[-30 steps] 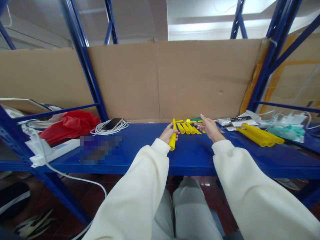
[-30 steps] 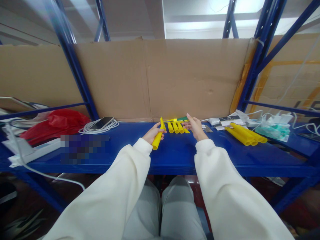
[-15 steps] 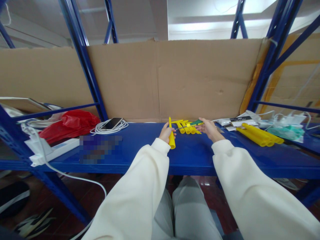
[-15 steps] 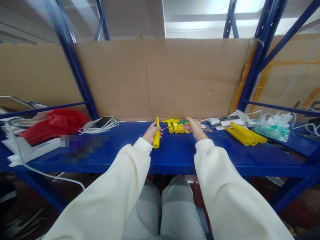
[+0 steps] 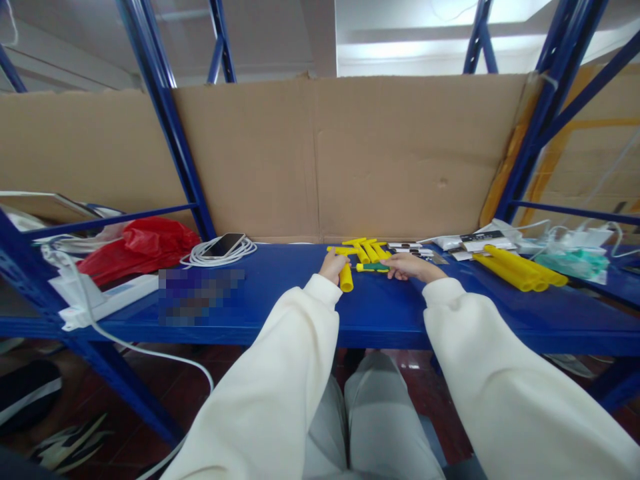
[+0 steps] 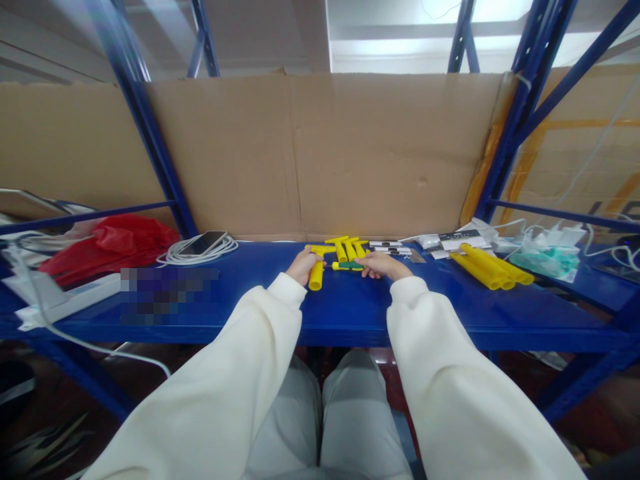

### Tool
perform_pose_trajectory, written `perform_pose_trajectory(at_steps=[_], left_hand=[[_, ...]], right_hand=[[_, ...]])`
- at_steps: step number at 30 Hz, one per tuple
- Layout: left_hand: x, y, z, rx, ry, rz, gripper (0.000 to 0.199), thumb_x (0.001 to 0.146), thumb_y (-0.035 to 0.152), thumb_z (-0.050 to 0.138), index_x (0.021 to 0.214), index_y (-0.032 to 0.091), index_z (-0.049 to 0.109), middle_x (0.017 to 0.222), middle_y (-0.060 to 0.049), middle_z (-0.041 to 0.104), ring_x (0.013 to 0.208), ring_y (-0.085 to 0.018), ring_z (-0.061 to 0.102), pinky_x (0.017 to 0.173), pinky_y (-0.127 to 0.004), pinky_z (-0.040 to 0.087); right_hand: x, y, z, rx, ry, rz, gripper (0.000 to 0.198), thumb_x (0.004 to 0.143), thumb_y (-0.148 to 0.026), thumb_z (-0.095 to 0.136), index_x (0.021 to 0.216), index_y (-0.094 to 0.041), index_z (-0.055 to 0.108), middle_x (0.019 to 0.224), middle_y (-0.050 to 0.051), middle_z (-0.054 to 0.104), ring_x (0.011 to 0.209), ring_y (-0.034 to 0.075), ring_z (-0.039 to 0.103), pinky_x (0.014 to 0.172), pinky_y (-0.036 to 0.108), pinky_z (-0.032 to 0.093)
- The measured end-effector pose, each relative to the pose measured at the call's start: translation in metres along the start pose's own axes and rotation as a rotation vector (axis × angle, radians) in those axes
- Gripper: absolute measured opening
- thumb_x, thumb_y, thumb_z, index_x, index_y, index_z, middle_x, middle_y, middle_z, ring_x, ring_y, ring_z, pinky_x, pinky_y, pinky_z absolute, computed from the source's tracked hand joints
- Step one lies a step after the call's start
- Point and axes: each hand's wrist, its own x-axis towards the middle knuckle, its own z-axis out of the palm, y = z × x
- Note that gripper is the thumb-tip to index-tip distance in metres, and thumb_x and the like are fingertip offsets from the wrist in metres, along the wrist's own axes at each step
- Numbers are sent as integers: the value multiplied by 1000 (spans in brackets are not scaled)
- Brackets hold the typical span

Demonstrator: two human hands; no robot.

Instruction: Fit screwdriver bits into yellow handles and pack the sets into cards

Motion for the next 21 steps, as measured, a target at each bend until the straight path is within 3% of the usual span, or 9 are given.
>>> perform_pose_trajectory(at_steps=[4,7,9,12,15,21], left_hand=[[6,-3,0,-22,6,22,42,72,-6,61,110,12,61,72,1,60,55,-9,54,55,-20,45],[8,-4,1,-49,11,-3,43,74,-5,62,114,11,60,69,2,60,53,-10,55,58,-23,47],[8,-4,1,-66,14,-8,45,75,-4,61,118,11,58,68,2,59,53,-10,55,59,-23,48],[8,-5,2,-81,20,4,43,75,-4,62,116,10,59,69,2,60,51,-9,56,57,-23,49],[7,-4,2,-75,13,6,41,75,-2,62,113,10,59,71,0,63,50,-9,57,56,-22,50],[5,-2,3,-91,29,-11,44,77,-4,59,118,9,56,72,-1,64,49,-9,57,55,-22,51]], right_hand=[[2,1,-4,-123,105,-65,32,73,-37,77,58,-17,58,45,2,61,31,8,42,28,17,29],[7,3,-14,-284,368,-95,20,79,-23,67,60,-17,62,49,3,61,40,12,51,38,20,39],[10,6,-22,-427,600,-66,10,79,-14,60,75,-16,69,67,8,70,64,19,66,58,25,51],[9,13,-34,-591,796,23,36,77,-9,55,111,-13,68,110,19,69,107,29,64,89,36,51],[6,21,-41,-651,797,128,51,78,-12,55,129,-13,59,129,23,59,123,34,55,98,47,45],[11,28,-44,-703,698,165,47,84,-25,51,129,-18,58,131,22,57,125,36,52,98,55,43]])
